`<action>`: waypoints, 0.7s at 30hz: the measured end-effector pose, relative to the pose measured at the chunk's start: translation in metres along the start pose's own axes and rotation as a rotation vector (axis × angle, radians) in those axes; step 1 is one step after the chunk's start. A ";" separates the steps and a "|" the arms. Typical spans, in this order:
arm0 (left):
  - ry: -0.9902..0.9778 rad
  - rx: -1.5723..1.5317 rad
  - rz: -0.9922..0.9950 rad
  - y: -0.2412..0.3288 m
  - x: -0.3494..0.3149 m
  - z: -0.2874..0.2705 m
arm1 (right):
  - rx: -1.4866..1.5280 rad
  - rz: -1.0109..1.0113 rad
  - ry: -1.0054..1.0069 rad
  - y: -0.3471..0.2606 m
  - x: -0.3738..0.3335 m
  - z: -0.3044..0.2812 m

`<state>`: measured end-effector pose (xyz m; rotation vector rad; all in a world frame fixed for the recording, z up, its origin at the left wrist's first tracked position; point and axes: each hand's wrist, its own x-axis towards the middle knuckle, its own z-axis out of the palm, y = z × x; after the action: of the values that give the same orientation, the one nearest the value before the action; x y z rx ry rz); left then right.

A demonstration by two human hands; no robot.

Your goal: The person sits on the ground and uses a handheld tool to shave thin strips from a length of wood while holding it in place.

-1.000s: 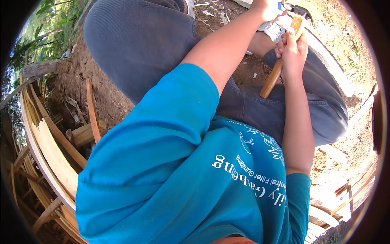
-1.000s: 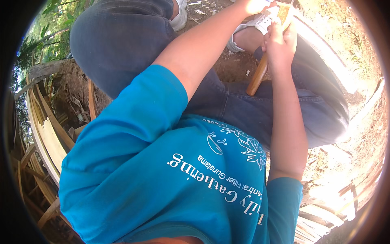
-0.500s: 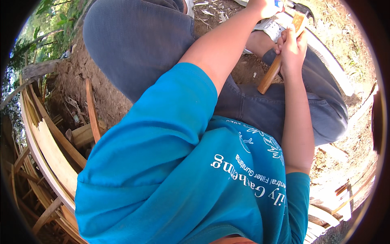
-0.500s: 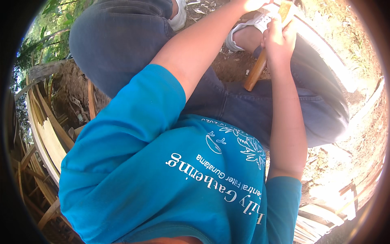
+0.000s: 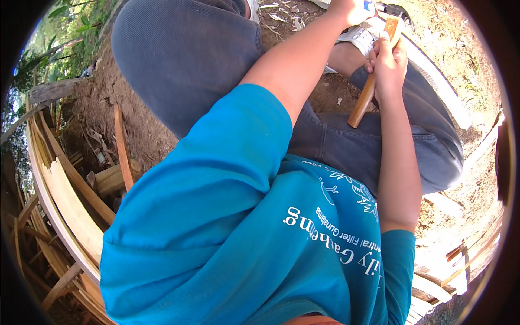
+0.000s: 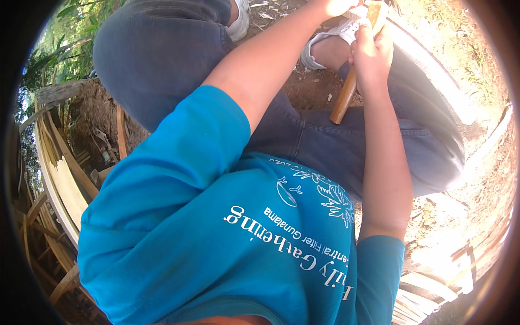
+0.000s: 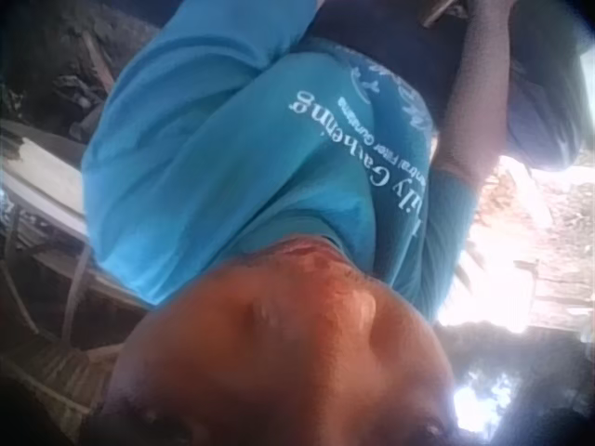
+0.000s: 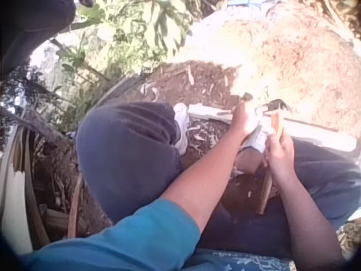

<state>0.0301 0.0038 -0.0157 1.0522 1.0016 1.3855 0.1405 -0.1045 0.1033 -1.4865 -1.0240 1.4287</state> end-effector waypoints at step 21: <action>0.416 0.505 0.075 -0.030 -0.008 -0.033 | 0.091 0.022 0.018 0.004 0.009 0.009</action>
<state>0.0057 -0.0030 -0.0534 1.1953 1.6953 1.4839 0.1316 -0.0976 0.0965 -1.4464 -0.9216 1.4556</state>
